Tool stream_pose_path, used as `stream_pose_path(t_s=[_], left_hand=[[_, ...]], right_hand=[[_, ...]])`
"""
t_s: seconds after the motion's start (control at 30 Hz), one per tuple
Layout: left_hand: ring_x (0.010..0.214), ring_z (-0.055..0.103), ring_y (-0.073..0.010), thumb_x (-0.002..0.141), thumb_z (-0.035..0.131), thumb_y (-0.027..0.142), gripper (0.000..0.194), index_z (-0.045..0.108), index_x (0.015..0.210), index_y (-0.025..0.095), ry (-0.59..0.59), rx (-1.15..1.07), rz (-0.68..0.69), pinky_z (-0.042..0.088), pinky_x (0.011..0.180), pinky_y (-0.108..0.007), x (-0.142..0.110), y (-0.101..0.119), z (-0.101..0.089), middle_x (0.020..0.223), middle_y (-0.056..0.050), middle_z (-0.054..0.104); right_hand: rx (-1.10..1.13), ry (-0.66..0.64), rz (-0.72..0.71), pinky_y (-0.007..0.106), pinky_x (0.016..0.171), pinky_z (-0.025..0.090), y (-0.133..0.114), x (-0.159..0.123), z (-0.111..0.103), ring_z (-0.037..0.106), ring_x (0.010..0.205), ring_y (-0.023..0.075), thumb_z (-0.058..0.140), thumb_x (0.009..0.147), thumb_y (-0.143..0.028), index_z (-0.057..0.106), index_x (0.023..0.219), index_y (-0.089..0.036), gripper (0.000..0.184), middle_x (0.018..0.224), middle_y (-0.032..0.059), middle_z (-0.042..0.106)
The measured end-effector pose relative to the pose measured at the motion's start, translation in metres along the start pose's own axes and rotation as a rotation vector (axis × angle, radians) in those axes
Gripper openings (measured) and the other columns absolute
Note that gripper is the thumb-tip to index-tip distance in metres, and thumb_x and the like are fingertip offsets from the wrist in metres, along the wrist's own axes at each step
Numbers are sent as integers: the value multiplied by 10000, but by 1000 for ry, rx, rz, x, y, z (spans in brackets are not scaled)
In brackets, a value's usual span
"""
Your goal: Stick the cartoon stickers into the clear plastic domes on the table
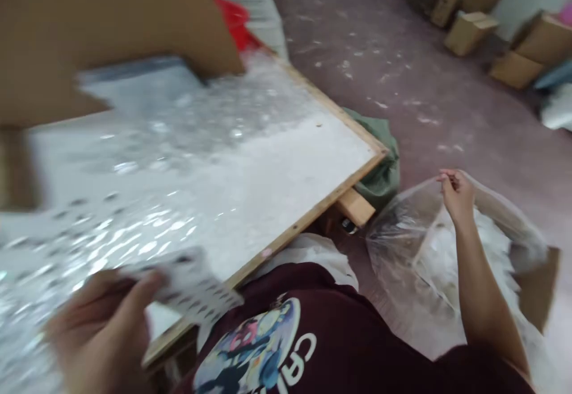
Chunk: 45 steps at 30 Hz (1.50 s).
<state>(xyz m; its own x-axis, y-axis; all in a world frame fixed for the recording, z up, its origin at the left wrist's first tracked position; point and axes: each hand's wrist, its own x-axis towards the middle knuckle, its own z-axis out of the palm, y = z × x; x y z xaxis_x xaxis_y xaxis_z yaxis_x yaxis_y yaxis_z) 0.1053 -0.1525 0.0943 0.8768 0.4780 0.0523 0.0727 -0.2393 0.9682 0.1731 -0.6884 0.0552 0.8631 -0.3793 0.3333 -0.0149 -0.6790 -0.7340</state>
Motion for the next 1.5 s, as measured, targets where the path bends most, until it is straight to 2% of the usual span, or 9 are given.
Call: stream_pose_path(t_s=[0.07,0.17,0.23,0.33,0.53,0.93,1.13,1.27,1.5], left_hand=[[565,565,-111,741,811,279,209,635,783,174,-32,-121,-64,441,504,-190,-2,-1,7,669,31,647],[538,534,-104,722,812,332,269,600,755,171,-67,-157,-77,396,482,-191,-2,-3,8,633,27,612],[550,543,-116,760,776,380,271,603,771,172,-47,-167,-94,398,488,-202,-3,-5,2,634,17,602],[564,541,-119,775,762,403,282,607,764,167,27,-187,-98,401,503,-207,-8,-12,-10,638,11,589],[588,475,-96,845,707,368,237,613,792,156,57,-278,-78,366,525,-191,-12,-35,-28,680,16,553],[559,391,-87,909,637,371,293,567,722,157,147,-245,-161,318,516,-203,-13,-67,-57,624,39,471],[579,402,-91,913,609,354,286,556,715,155,135,-237,-159,332,535,-202,-14,-73,-71,636,39,465],[581,410,-94,908,599,355,281,546,713,159,163,-249,-171,337,546,-207,-12,-82,-78,636,36,469],[575,420,-103,876,611,377,287,549,694,164,167,-288,-213,335,546,-212,-19,-108,-82,615,33,470]], right_hand=[[182,-118,-48,296,623,506,-66,-1,70,600,640,145,563,955,-499,679,1088,-221,330,924,71,722],[552,-601,-199,322,749,541,-181,-42,160,668,799,179,593,929,-490,651,1162,-231,353,1016,69,727],[624,-937,-324,319,798,532,-243,-80,198,663,863,182,700,858,-448,620,1235,-230,442,1084,69,720],[587,-1158,-389,282,700,495,-291,-118,232,606,730,156,728,822,-375,671,1070,-216,300,868,22,705],[472,-1327,-350,267,594,412,-306,-135,262,526,623,139,622,886,-365,653,793,-207,186,663,-15,588],[511,-1094,-610,329,756,448,-338,-147,291,558,843,184,634,908,-259,650,884,-246,32,887,29,613],[531,-1407,-473,362,872,456,-355,-166,315,606,846,174,657,888,-250,519,1210,-276,352,863,-17,635],[598,-1403,-438,361,856,490,-370,-165,329,623,828,176,658,887,-274,489,1154,-273,317,842,-15,623],[584,-1245,-401,380,869,484,-400,-141,407,627,809,177,695,809,-308,445,1133,-257,413,790,-29,632]])
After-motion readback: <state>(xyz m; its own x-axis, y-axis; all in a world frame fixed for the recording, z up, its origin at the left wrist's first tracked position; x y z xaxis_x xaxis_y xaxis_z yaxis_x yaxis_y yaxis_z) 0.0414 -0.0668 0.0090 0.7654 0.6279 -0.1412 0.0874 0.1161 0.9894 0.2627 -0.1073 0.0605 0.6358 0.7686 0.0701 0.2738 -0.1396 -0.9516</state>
